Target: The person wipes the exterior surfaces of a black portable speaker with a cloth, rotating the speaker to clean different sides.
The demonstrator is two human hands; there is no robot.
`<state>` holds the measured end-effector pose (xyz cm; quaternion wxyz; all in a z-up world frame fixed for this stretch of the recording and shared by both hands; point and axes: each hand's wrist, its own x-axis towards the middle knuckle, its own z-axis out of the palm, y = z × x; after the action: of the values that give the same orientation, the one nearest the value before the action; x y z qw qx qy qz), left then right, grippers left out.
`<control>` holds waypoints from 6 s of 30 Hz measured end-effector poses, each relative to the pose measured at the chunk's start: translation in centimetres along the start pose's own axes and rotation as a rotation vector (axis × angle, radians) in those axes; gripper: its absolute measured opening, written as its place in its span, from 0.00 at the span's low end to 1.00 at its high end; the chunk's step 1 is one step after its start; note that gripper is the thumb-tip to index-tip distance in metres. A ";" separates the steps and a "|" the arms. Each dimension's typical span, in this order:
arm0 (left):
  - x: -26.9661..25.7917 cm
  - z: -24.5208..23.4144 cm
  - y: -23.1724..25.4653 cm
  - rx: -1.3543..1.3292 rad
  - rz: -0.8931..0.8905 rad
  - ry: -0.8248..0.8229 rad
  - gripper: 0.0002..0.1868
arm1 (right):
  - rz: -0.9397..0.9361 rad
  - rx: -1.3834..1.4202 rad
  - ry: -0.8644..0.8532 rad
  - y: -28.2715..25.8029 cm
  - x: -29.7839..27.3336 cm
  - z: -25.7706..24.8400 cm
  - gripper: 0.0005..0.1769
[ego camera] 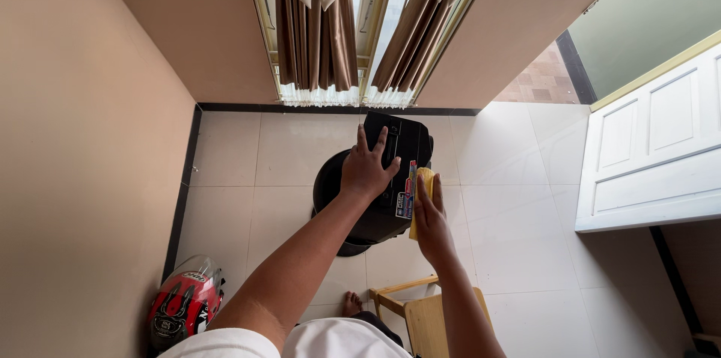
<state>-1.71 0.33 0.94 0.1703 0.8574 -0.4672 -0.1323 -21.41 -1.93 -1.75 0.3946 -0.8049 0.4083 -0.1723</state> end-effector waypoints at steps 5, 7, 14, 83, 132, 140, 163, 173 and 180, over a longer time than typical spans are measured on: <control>0.3 0.7 -0.5 -0.001 0.043 0.040 0.43 | -0.023 0.063 0.006 2.2 2.2 0.5 0.30; 0.3 1.0 -0.7 -0.010 0.059 0.071 0.43 | -0.016 0.119 0.016 3.7 5.5 0.8 0.30; 0.2 0.9 -0.6 -0.031 0.049 0.067 0.42 | -0.047 0.131 0.052 6.2 18.6 0.6 0.30; 0.7 2.0 -0.8 0.037 0.007 0.036 0.42 | -0.088 0.410 0.267 1.2 -2.3 3.3 0.31; 0.7 1.0 -1.4 0.035 0.110 0.030 0.37 | 0.090 -0.310 0.113 -0.8 6.4 1.2 0.35; 0.2 0.7 -0.4 0.147 0.025 0.005 0.37 | 0.169 -0.385 0.174 -2.5 3.8 2.5 0.32; 1.8 0.7 -3.0 0.068 0.262 -0.019 0.46 | -0.088 -0.136 0.208 -2.4 2.1 1.6 0.32; 1.5 -0.3 -2.7 0.030 0.301 0.005 0.45 | -0.034 -0.435 0.061 0.3 14.5 -1.2 0.33; 1.0 -1.2 -2.2 0.023 0.267 0.017 0.44 | 0.035 -0.341 -0.244 0.6 21.1 -3.7 0.28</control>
<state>1.00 0.78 0.99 0.1802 0.7906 -0.5772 -0.0959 -11.11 -20.73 -0.78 0.3021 -0.8677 0.3947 0.0051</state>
